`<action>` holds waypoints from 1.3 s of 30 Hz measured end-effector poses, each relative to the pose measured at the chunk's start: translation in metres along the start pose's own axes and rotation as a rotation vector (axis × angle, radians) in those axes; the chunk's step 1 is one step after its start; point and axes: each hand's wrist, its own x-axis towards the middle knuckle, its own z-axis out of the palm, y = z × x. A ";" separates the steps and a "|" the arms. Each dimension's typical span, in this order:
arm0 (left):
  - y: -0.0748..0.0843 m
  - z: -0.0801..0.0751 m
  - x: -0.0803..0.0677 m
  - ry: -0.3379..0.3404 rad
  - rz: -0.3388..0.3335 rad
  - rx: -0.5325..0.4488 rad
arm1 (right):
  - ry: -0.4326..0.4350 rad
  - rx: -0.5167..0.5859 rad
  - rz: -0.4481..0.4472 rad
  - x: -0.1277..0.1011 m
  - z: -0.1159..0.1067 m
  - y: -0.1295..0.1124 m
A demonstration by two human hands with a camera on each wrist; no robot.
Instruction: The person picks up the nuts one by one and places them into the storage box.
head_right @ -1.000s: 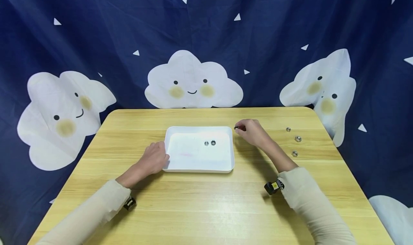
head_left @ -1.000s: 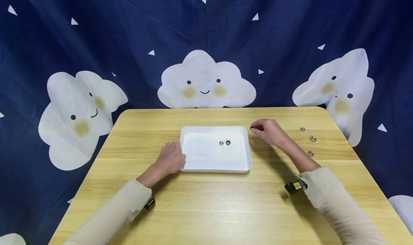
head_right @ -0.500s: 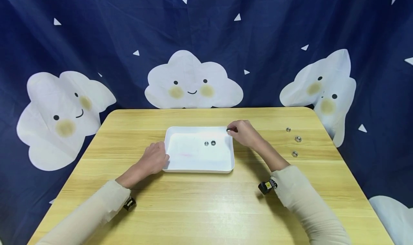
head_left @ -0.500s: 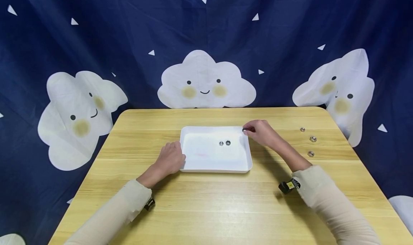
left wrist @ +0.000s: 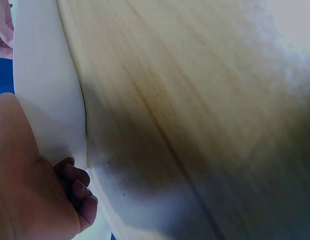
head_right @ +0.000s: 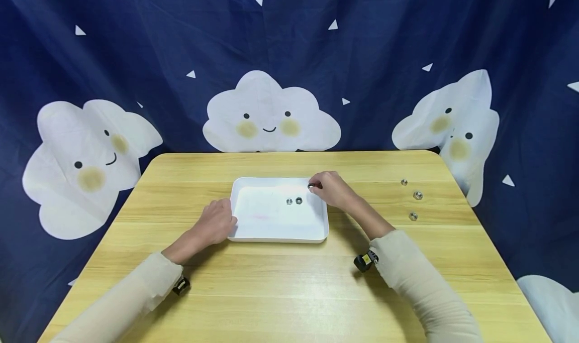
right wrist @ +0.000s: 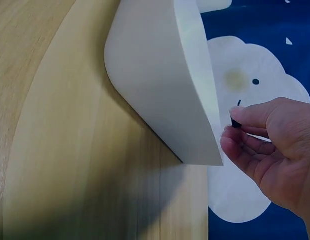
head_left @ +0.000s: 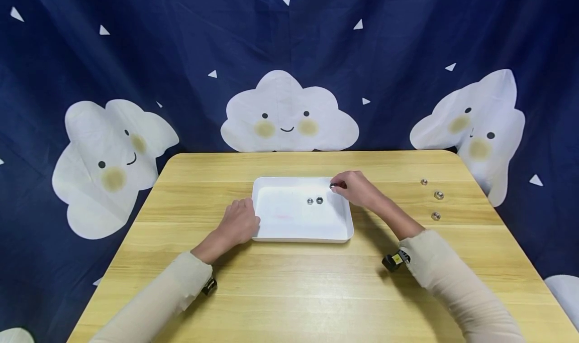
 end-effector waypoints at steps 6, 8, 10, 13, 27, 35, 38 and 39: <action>0.000 -0.001 0.000 -0.004 0.000 0.002 | -0.014 -0.022 -0.018 0.003 0.006 -0.001; 0.000 -0.001 0.000 -0.003 0.002 0.000 | -0.022 -0.027 -0.024 0.003 0.008 -0.001; 0.000 -0.001 0.000 -0.002 0.005 0.002 | -0.033 -0.028 -0.023 0.003 0.010 -0.001; -0.001 0.000 0.000 -0.002 0.008 0.006 | -0.046 -0.041 -0.024 0.004 0.011 -0.002; -0.001 -0.001 0.000 0.000 0.009 0.003 | -0.090 -0.118 -0.037 0.013 0.021 -0.001; -0.001 -0.001 -0.002 0.000 0.017 -0.007 | -0.082 -0.168 -0.129 0.015 0.027 0.000; 0.000 -0.002 -0.002 0.002 0.015 -0.005 | -0.066 -0.198 -0.160 0.015 0.028 0.000; 0.000 -0.002 -0.002 0.001 0.014 -0.004 | -0.065 -0.206 -0.164 0.016 0.029 0.001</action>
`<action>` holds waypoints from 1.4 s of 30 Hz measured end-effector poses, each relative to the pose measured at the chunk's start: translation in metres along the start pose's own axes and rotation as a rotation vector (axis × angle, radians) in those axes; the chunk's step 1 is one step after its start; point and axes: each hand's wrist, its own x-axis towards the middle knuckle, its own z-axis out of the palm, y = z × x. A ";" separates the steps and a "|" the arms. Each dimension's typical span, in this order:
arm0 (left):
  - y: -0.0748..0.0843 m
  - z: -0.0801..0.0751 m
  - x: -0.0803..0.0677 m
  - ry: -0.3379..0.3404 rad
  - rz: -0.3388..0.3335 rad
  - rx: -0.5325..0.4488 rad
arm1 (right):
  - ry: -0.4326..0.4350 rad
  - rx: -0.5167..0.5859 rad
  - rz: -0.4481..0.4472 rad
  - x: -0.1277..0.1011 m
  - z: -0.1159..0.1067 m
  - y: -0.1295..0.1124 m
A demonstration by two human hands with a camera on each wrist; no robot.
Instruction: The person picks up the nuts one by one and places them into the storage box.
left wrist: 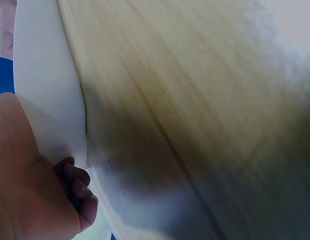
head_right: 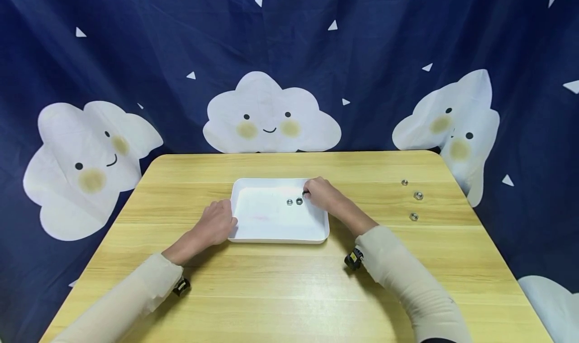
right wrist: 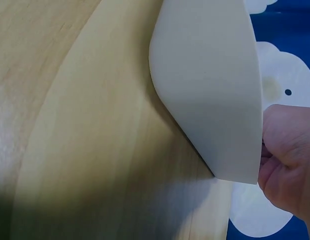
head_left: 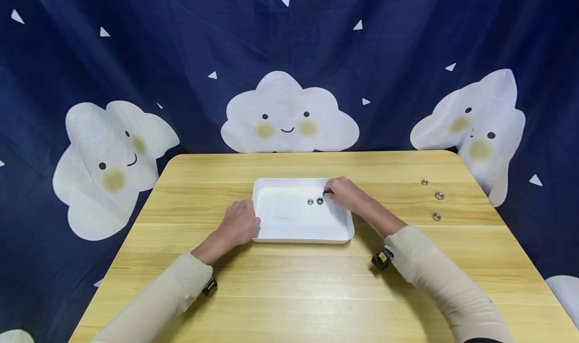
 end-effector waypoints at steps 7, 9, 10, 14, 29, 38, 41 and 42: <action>0.000 -0.001 0.000 0.001 -0.002 0.011 | -0.030 -0.016 0.049 0.004 0.006 0.003; 0.000 -0.001 0.000 0.002 -0.002 0.011 | -0.034 -0.017 0.054 0.005 0.006 0.002; 0.000 0.000 0.001 0.002 -0.003 0.011 | -0.034 -0.016 0.056 0.005 0.006 0.002; 0.000 0.000 0.001 -0.002 -0.010 0.008 | -0.025 -0.024 0.043 0.004 0.008 0.001; 0.000 0.000 0.002 -0.016 -0.006 0.016 | -0.038 -0.081 0.054 0.006 0.011 -0.001; 0.001 0.000 0.002 -0.005 -0.006 0.016 | -0.073 -0.036 0.086 0.006 0.007 -0.001; 0.001 0.001 0.002 -0.003 -0.006 0.017 | -0.081 -0.040 0.088 0.006 0.006 -0.001; 0.000 0.001 0.002 -0.002 -0.005 0.020 | -0.082 -0.039 0.091 0.006 0.005 -0.002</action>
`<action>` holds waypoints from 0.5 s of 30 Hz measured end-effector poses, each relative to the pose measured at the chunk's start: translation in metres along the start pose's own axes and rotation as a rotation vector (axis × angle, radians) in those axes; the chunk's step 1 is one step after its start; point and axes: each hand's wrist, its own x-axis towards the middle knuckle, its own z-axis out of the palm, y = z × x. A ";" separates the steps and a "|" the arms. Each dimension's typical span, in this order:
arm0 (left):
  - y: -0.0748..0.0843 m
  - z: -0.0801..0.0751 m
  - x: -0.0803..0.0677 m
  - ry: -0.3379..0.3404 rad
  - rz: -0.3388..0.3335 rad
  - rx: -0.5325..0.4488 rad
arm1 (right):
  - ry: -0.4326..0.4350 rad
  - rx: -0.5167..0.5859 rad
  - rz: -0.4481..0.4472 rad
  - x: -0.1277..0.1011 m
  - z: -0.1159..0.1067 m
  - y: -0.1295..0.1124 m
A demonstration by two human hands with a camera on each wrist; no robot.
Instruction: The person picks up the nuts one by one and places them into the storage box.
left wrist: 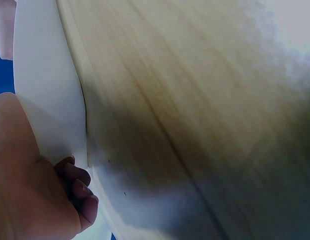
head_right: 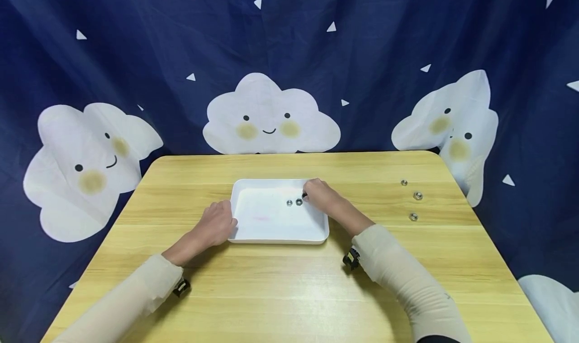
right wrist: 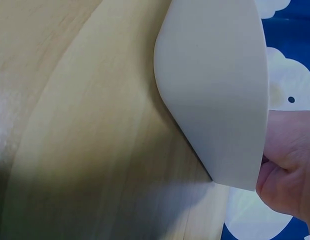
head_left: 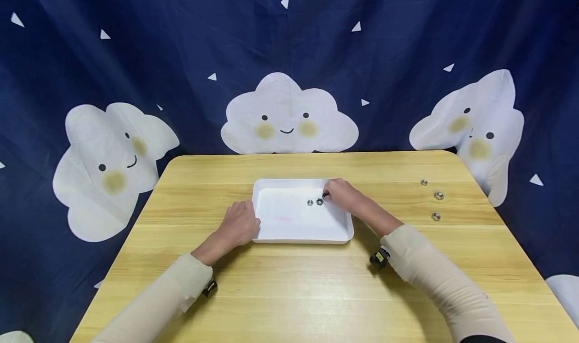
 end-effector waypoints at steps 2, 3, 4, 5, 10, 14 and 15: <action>0.000 0.000 0.000 0.000 0.003 0.003 | 0.002 -0.008 -0.005 0.000 0.000 0.000; 0.000 0.000 -0.001 0.000 0.006 0.005 | 0.007 -0.011 -0.010 -0.001 0.000 -0.001; -0.001 0.001 -0.001 0.000 0.009 0.007 | 0.013 -0.012 -0.016 -0.001 -0.001 -0.001; -0.001 0.001 -0.001 -0.001 0.013 0.010 | 0.025 -0.011 -0.022 -0.001 -0.001 -0.001; -0.001 0.001 -0.001 0.005 0.023 0.016 | 0.093 -0.014 -0.046 -0.004 -0.005 -0.001; 0.000 0.000 -0.001 0.005 0.021 0.018 | 0.114 0.005 -0.034 -0.007 -0.009 -0.002; 0.000 0.000 -0.001 0.003 0.021 0.020 | 0.115 0.011 -0.027 -0.008 -0.011 -0.003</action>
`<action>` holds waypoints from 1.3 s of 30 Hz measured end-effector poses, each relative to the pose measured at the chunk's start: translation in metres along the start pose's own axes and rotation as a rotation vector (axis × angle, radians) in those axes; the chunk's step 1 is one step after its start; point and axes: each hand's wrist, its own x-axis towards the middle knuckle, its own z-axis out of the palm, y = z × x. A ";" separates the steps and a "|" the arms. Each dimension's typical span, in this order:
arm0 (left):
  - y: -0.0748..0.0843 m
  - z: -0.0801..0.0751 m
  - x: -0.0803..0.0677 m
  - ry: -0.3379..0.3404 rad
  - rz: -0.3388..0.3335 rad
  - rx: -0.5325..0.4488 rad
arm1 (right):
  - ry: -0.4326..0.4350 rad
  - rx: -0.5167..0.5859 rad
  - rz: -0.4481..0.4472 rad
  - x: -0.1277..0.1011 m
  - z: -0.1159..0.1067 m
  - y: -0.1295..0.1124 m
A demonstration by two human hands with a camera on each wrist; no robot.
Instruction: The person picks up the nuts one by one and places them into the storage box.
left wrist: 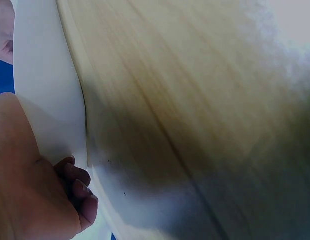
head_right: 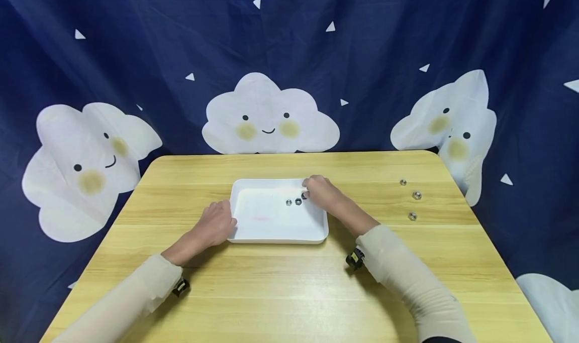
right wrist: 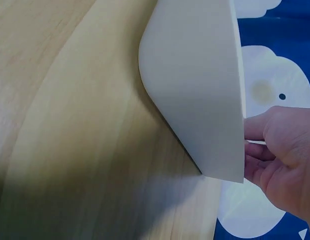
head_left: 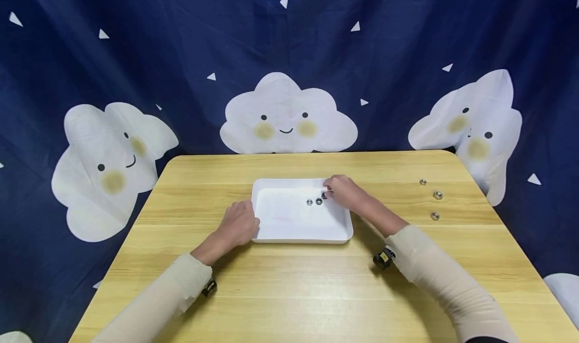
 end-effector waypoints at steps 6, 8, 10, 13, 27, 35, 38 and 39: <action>0.000 -0.001 0.001 -0.005 -0.002 -0.009 | 0.003 0.032 0.036 -0.004 -0.005 -0.002; -0.001 -0.001 0.001 -0.007 0.000 -0.008 | 0.011 0.044 0.030 -0.006 -0.006 -0.002; -0.001 -0.002 0.001 -0.014 0.000 -0.003 | 0.025 0.056 0.015 -0.009 -0.007 -0.001; -0.001 -0.002 0.001 -0.022 -0.002 0.002 | 0.049 0.052 -0.005 -0.013 -0.009 0.000; 0.000 0.001 0.000 -0.021 -0.014 -0.012 | 0.101 0.051 0.014 -0.032 -0.021 0.015; 0.000 0.001 0.000 -0.019 -0.006 -0.020 | 0.123 0.086 0.065 -0.049 -0.031 0.027; 0.000 0.000 0.000 -0.012 0.002 -0.017 | 0.140 0.097 0.076 -0.055 -0.033 0.034; -0.001 0.001 0.000 -0.010 0.003 -0.018 | 0.146 0.100 0.078 -0.057 -0.034 0.036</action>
